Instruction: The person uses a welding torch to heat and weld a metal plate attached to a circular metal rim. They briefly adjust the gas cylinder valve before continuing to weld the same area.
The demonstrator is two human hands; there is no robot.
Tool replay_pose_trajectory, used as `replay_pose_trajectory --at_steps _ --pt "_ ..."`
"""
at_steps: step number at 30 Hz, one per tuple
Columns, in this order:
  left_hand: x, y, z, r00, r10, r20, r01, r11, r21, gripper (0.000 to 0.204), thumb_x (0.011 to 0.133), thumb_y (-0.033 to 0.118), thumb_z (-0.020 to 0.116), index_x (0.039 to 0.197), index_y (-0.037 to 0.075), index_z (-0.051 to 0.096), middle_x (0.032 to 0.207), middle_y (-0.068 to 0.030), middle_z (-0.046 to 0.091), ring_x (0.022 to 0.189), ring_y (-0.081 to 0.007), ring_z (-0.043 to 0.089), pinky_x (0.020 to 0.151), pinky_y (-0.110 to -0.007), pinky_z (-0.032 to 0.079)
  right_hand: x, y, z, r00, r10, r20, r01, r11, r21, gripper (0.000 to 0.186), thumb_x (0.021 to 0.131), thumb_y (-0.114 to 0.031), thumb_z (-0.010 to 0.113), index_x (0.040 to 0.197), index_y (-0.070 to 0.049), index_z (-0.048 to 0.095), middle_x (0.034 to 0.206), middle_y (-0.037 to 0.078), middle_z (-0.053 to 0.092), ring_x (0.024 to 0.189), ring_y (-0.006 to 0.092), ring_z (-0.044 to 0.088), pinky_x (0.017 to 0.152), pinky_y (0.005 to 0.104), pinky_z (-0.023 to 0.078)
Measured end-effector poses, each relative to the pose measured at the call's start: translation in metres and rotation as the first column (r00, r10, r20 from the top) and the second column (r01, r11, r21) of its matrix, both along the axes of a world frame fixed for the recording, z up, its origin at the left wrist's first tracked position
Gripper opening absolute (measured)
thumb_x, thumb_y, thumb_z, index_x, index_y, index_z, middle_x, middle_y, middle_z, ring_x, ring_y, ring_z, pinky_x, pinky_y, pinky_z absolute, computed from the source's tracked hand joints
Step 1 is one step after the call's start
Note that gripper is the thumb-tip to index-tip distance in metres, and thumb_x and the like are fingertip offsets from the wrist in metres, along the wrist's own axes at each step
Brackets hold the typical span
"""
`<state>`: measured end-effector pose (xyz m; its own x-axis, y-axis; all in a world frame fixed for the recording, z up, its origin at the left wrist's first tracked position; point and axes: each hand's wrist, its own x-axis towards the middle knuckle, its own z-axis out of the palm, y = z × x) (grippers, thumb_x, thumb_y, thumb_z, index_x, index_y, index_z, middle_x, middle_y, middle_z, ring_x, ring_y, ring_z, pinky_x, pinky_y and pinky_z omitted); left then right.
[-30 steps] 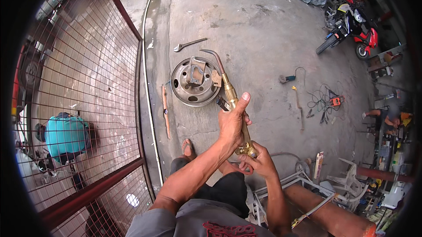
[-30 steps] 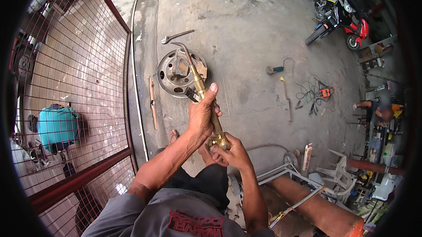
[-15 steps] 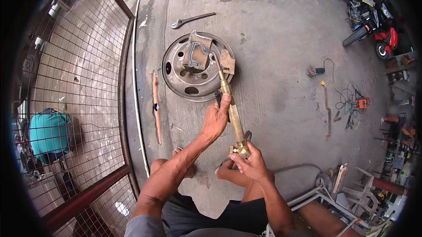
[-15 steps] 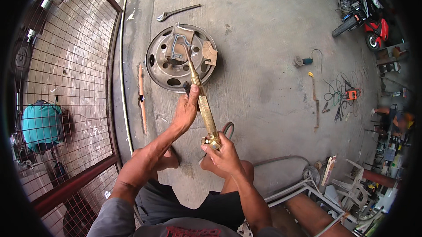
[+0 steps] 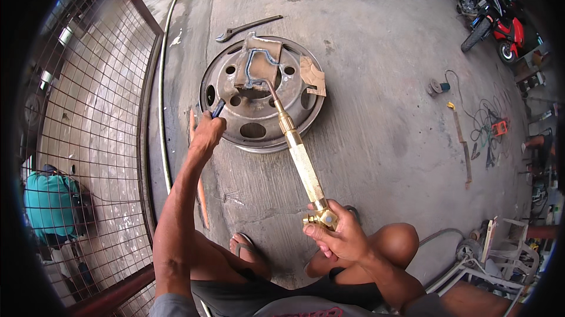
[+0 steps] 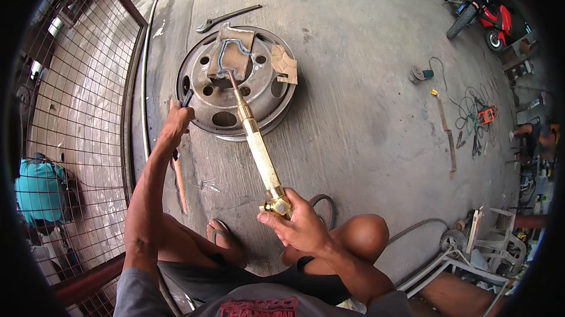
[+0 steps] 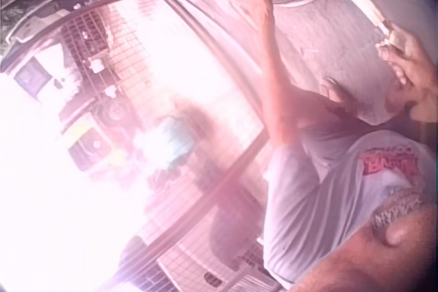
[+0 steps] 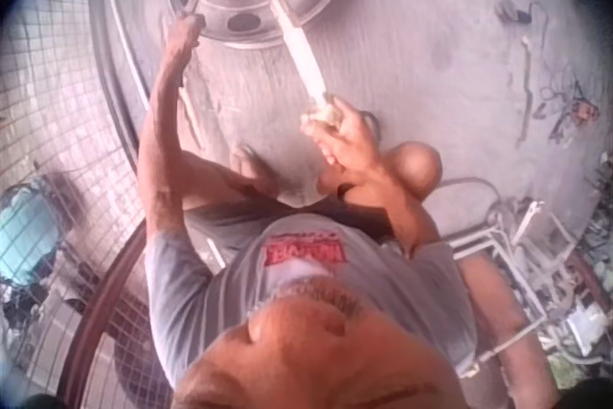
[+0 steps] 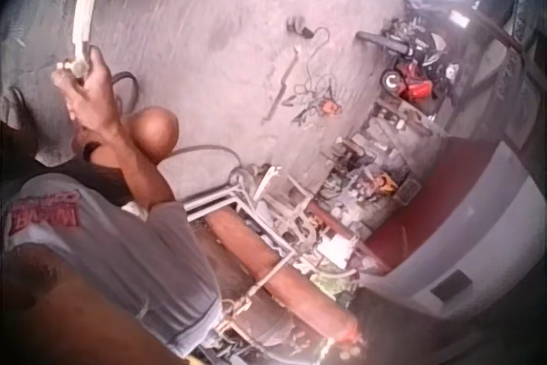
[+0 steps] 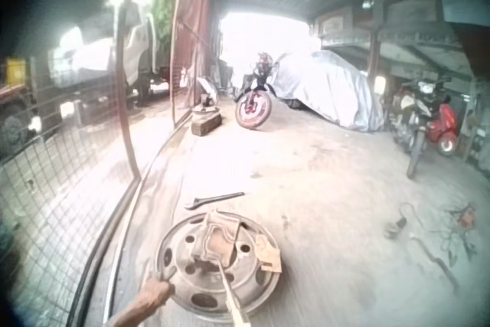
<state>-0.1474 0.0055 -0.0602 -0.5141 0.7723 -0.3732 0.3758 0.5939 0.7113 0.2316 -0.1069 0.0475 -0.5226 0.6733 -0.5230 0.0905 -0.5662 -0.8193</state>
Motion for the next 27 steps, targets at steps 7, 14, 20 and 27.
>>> replay_pose_trajectory --at_steps 7,14,20,27 --pt "-0.031 0.030 -0.019 0.998 0.054 0.021 -0.057 0.980 0.189 0.029 0.094 0.020 0.050 0.115 0.001 0.059 0.075 -0.0089 0.056 0.065 -0.0204 0.055 0.061 -0.040 0.047 -0.020 0.015 -0.002 0.998 0.062 0.004 -0.054 0.832 0.552 0.058 0.098 -0.025 0.080 0.142 -0.005 0.048 0.094 0.004 0.064 0.074 0.0063 0.059 0.069 0.0259 0.051" --pt "-0.031 0.039 -0.013 0.971 0.103 0.218 -0.155 0.959 0.237 0.044 0.087 0.036 0.066 0.113 0.001 0.062 0.077 -0.0064 0.055 0.066 -0.0184 0.053 0.062 -0.038 0.048 -0.033 0.014 -0.013 0.993 0.114 0.020 -0.112 0.902 0.417 0.026 0.104 -0.017 0.071 0.121 -0.007 0.054 0.084 0.002 0.063 0.068 0.0049 0.058 0.059 0.0260 0.048" --pt "-0.019 0.048 0.003 0.948 0.142 0.286 -0.198 0.965 0.175 0.086 0.076 0.071 0.077 0.114 -0.005 0.064 0.075 -0.0021 0.048 0.065 -0.0178 0.050 0.062 -0.035 0.044 -0.044 0.020 -0.019 0.989 0.127 0.080 -0.149 0.886 0.439 0.026 0.104 -0.018 0.072 0.119 -0.008 0.054 0.081 0.002 0.064 0.067 0.0048 0.058 0.058 0.0261 0.047" --pt "-0.032 0.053 -0.011 0.909 0.199 0.367 -0.259 0.958 0.122 0.083 0.076 0.077 0.078 0.101 -0.001 0.063 0.072 -0.0004 0.045 0.058 -0.0154 0.043 0.053 -0.036 0.038 -0.051 0.021 -0.027 0.989 0.140 0.046 -0.146 0.906 0.397 0.025 0.104 -0.020 0.072 0.119 -0.008 0.055 0.079 0.001 0.065 0.067 0.0049 0.058 0.057 0.0261 0.046"
